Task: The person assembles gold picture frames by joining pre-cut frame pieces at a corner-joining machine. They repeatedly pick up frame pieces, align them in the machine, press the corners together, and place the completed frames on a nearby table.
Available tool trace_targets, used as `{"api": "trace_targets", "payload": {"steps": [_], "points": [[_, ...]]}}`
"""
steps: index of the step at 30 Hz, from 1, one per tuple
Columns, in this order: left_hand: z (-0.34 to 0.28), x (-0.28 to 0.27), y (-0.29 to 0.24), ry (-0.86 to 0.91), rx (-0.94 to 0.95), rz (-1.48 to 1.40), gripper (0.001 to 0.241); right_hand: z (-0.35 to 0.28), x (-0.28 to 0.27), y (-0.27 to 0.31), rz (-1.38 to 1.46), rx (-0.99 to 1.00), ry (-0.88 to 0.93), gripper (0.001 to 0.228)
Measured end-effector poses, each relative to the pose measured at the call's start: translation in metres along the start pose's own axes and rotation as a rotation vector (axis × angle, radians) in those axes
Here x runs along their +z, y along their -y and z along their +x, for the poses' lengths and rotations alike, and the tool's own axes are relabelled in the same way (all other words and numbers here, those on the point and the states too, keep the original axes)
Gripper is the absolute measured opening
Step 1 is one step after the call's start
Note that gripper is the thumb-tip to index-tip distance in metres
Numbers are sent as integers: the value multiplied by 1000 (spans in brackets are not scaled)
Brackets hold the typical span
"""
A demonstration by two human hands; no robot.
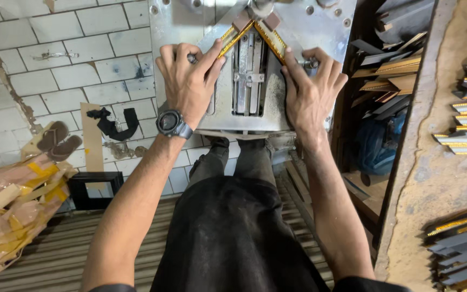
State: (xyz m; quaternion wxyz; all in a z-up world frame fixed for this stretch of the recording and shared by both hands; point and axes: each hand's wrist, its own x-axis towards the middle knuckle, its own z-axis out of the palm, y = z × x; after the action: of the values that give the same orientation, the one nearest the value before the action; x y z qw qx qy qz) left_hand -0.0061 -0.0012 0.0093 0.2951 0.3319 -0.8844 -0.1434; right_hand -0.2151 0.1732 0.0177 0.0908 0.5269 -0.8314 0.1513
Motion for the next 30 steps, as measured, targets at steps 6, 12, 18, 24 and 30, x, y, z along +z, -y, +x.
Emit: {"api": "trace_targets", "payload": {"steps": [6,12,18,24,30], "points": [[-10,-4,2,0,25,20,33,-9,-1,2,-173,-71,21,40],[-5,-5,-1,33,-12,-7,32,-5,-2,5,-131,-65,10,38],[-5,-1,-1,30,-15,-13,29,-3,3,0,-134,-91,-32,38],[-8,1,2,-23,43,30,36,-12,10,-2,-128,-110,-111,41],[-4,-1,6,-45,53,7,31,-2,3,7,-90,-128,-136,36]]}}
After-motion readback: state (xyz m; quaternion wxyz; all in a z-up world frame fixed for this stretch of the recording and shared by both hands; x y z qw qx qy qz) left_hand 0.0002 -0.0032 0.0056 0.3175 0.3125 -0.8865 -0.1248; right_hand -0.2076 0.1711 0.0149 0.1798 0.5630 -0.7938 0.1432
